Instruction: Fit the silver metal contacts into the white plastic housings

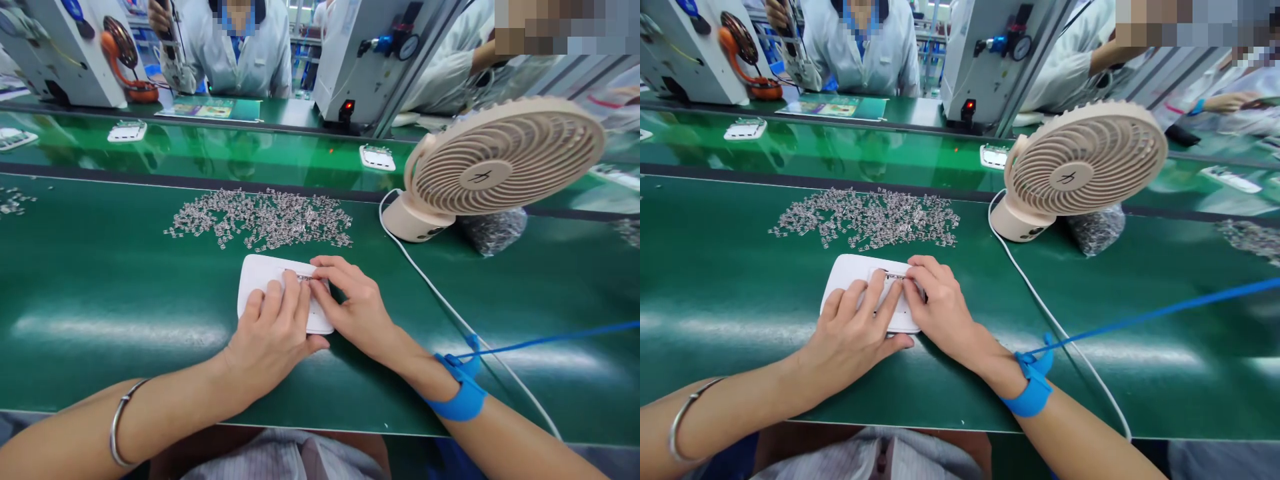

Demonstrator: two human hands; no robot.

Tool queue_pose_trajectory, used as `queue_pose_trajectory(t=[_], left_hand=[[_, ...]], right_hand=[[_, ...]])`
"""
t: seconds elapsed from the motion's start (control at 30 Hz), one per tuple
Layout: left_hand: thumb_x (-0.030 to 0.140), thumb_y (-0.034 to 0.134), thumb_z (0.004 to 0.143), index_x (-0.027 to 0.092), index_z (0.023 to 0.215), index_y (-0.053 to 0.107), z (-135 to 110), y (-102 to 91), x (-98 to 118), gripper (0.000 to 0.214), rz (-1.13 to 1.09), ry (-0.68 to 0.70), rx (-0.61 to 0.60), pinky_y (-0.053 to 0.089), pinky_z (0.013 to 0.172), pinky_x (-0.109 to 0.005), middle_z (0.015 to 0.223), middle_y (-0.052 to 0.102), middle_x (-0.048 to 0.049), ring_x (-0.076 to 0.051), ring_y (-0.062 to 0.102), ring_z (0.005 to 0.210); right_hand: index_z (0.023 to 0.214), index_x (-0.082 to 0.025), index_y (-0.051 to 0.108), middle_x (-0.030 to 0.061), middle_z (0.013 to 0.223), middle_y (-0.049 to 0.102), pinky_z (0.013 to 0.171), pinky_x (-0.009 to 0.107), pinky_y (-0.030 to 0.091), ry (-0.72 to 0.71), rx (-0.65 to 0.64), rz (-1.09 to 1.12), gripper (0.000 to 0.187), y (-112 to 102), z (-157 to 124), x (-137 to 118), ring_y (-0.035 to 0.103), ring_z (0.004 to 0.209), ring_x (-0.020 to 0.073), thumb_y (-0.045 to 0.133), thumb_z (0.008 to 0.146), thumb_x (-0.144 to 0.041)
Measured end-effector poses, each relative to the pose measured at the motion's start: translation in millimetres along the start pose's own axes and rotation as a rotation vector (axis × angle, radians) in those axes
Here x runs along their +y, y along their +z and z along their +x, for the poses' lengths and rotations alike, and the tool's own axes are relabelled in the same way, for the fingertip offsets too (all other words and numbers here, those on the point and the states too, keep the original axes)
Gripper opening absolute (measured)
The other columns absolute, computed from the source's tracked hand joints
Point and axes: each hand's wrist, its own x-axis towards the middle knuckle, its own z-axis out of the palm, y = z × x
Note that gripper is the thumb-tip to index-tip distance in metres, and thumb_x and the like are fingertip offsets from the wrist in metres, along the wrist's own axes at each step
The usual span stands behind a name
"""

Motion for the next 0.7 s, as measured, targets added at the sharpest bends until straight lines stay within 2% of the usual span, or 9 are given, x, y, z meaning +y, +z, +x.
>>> queue_pose_trajectory(t=[0.1,0.27,0.43,0.6,0.7], left_hand=[[0.061,0.044,0.081,0.014,0.115,0.061,0.8,0.0,-0.1,0.06,-0.003,0.002,-0.005,0.034,0.076,-0.035,0.117,0.063,-0.0084,-0.024,0.056,0.092],[0.061,0.048,0.079,0.014,0.114,0.062,2.2,-0.2,0.0,0.059,-0.03,-0.006,-0.026,0.033,0.076,-0.035,0.118,0.063,-0.0081,-0.023,0.055,0.091],[0.06,0.046,0.081,0.015,0.114,0.061,0.3,0.6,1.1,0.058,-0.028,-0.012,-0.02,0.033,0.078,-0.034,0.119,0.062,-0.0071,-0.022,0.054,0.093],[0.058,0.042,0.084,0.016,0.114,0.062,0.2,-0.3,2.0,0.055,-0.009,-0.017,-0.004,0.033,0.078,-0.034,0.118,0.063,-0.0056,-0.021,0.054,0.092],[0.057,0.042,0.084,0.017,0.113,0.062,1.3,-0.9,1.9,0.054,-0.006,-0.016,-0.014,0.033,0.078,-0.034,0.118,0.063,-0.0056,-0.021,0.054,0.091]], right_hand=[[0.088,-0.016,0.062,0.0123,0.103,0.065,0.078,0.034,0.052,-0.005,-0.032,0.039,0.015,-4.5,-3.8,1.6,0.063,0.091,0.0192,0.047,0.084,-0.012],[0.089,-0.015,0.064,0.0143,0.106,0.065,0.078,0.035,0.054,-0.043,-0.034,0.025,0.018,-6.8,-6.4,3.3,0.064,0.093,0.0204,0.048,0.084,-0.012],[0.091,-0.014,0.065,0.0163,0.107,0.064,0.077,0.036,0.055,-0.08,-0.047,-0.028,0.019,-7.9,-7.5,1.8,0.064,0.094,0.0217,0.047,0.084,-0.012],[0.097,-0.01,0.062,0.0213,0.11,0.061,0.077,0.04,0.054,-0.18,-0.075,-0.144,0.024,-9.8,-9.0,-1.5,0.06,0.101,0.0258,0.042,0.085,-0.011],[0.093,-0.014,0.062,0.0181,0.109,0.061,0.076,0.04,0.054,-0.154,-0.083,-0.129,0.022,-7.7,-9.6,-1.4,0.06,0.1,0.0246,0.042,0.085,-0.011]])
